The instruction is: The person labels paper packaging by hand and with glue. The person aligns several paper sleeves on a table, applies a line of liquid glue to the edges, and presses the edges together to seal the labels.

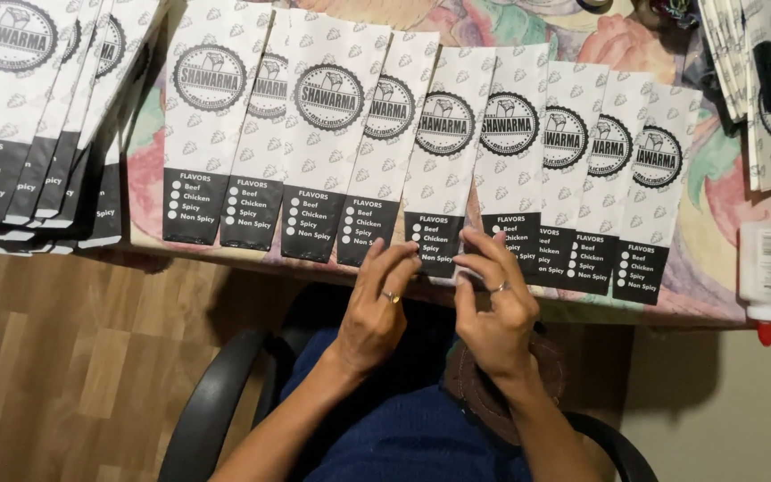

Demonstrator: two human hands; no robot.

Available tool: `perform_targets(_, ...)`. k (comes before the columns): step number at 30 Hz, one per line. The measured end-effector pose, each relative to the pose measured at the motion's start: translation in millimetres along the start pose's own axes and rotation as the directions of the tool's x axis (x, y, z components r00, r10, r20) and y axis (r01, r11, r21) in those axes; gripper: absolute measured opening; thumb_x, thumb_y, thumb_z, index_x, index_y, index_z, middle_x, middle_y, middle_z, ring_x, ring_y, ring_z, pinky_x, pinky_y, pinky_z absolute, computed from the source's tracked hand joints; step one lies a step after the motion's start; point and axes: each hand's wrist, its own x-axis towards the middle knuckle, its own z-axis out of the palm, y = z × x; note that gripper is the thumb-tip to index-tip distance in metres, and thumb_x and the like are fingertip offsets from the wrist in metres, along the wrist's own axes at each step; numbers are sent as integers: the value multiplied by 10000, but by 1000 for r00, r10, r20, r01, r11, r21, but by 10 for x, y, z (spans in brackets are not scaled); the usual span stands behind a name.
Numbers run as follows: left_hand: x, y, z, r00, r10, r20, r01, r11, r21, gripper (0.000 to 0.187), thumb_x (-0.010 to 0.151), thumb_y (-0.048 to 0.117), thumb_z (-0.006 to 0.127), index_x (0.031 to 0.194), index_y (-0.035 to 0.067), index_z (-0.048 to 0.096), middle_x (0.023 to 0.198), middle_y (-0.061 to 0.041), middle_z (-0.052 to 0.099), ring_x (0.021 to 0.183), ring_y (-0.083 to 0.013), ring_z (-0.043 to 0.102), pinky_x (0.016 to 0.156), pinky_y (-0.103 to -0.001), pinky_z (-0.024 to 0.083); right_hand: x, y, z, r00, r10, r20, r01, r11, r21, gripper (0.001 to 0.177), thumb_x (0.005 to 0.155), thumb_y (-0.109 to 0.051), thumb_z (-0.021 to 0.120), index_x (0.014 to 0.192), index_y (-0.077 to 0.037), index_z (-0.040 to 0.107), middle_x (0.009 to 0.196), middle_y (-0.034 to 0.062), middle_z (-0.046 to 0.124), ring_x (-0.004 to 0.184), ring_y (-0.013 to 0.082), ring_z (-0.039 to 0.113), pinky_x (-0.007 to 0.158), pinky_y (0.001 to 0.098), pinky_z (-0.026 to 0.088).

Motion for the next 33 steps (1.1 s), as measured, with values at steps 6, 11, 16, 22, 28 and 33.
perform_targets(6, -7, -104, -101, 989, 109, -97, -112, 993, -31, 227, 950, -51, 594, 1134, -15, 722, 1152, -212, 724, 1092, -371, 726, 1073, -540, 523, -74, -19, 122, 995, -70, 71, 67, 997, 50, 271, 921, 98, 667, 1177, 23, 718, 1348, 208, 672, 1243, 368, 649, 1139, 509, 414)
perform_targets(11, 179, -154, -197, 999, -30, 37, 27, 996, 90, 416, 1007, 296, 654, 1224, -58, 632, 1290, -276, 658, 1307, -458, 587, 1163, -573, 369, -43, -69, 62, 995, -45, 92, 51, 997, -63, 274, 944, 93, 646, 1211, 61, 697, 1320, 239, 679, 1209, 408, 653, 1070, 560, 469)
perform_targets(16, 129, 35, -13, 994, -47, 100, 46, 999, 11, 481, 955, 319, 720, 1265, -36, 621, 1347, -273, 632, 1327, -501, 556, 1167, -589, 362, -77, 77, -96, 998, -31, 62, 42, 983, -181, 296, 913, 126, 642, 1205, 90, 676, 1353, 291, 637, 1249, 420, 625, 1131, 536, 440)
perform_targets(22, 157, 23, -129, 990, -55, 132, 71, 990, -118, 505, 905, 268, 773, 1299, -13, 629, 1441, -255, 583, 1378, -439, 541, 1195, -549, 345, -101, 48, -44, 997, -75, 24, 77, 991, -113, 296, 899, 145, 648, 1187, 86, 682, 1378, 305, 615, 1277, 427, 609, 1157, 524, 422)
perform_targets(28, 136, -259, -346, 986, -21, 168, 59, 972, -225, 417, 837, 46, 796, 1237, 5, 689, 1343, -202, 665, 1239, -360, 666, 1159, -496, 423, -146, -2, 227, 985, -172, 22, 172, 985, 4, 243, 861, -16, 797, 1097, 23, 754, 1261, 204, 714, 1169, 371, 699, 1095, 461, 511)
perform_targets(33, 105, -283, -331, 991, -35, 130, 67, 966, -250, 277, 880, 35, 764, 1155, 27, 729, 1248, -170, 711, 1147, -340, 718, 1092, -464, 520, -127, 52, 241, 984, -180, -3, 180, 983, 45, 209, 850, -36, 819, 1031, 48, 758, 1176, 209, 742, 1081, 370, 741, 1071, 494, 538)
